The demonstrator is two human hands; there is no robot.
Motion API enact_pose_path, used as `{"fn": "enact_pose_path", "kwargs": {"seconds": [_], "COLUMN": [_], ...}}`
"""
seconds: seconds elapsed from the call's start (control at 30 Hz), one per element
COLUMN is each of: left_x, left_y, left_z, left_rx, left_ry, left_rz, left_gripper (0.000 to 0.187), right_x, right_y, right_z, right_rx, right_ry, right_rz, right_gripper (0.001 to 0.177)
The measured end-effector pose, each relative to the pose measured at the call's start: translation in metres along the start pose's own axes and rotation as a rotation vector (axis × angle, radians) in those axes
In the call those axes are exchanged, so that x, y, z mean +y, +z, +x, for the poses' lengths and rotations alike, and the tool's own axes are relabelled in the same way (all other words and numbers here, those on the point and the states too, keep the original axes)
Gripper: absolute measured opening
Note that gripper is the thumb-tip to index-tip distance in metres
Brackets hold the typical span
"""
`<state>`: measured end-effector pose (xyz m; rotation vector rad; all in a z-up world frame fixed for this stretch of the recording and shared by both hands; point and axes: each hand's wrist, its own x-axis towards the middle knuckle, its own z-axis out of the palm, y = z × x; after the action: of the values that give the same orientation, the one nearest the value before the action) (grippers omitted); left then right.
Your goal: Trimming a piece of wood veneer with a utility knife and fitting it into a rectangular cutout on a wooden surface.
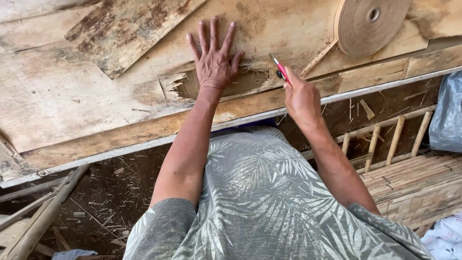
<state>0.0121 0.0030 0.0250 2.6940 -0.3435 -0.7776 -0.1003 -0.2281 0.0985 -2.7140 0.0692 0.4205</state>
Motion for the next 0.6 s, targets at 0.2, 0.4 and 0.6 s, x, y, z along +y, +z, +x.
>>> {"fn": "enact_pose_path", "kwargs": {"seconds": [0.2,0.4,0.6], "left_x": [-0.002,0.000,-0.003], "left_y": [0.008,0.006,0.016], "left_z": [0.002,0.002,0.002], "left_rx": [0.060,0.046,0.131], "left_ry": [0.001,-0.007,0.010], "left_rz": [-0.001,-0.001,-0.002], "left_gripper": [0.073,0.073,0.073], "right_x": [0.006,-0.001,-0.004], "right_y": [0.028,0.035,0.038], "right_z": [-0.009,-0.006,-0.006], "right_rx": [0.150,0.167,0.165], "right_ry": [0.051,0.034,0.039], "right_rz": [0.108,0.136,0.163], "right_gripper": [0.050,0.055,0.053]}}
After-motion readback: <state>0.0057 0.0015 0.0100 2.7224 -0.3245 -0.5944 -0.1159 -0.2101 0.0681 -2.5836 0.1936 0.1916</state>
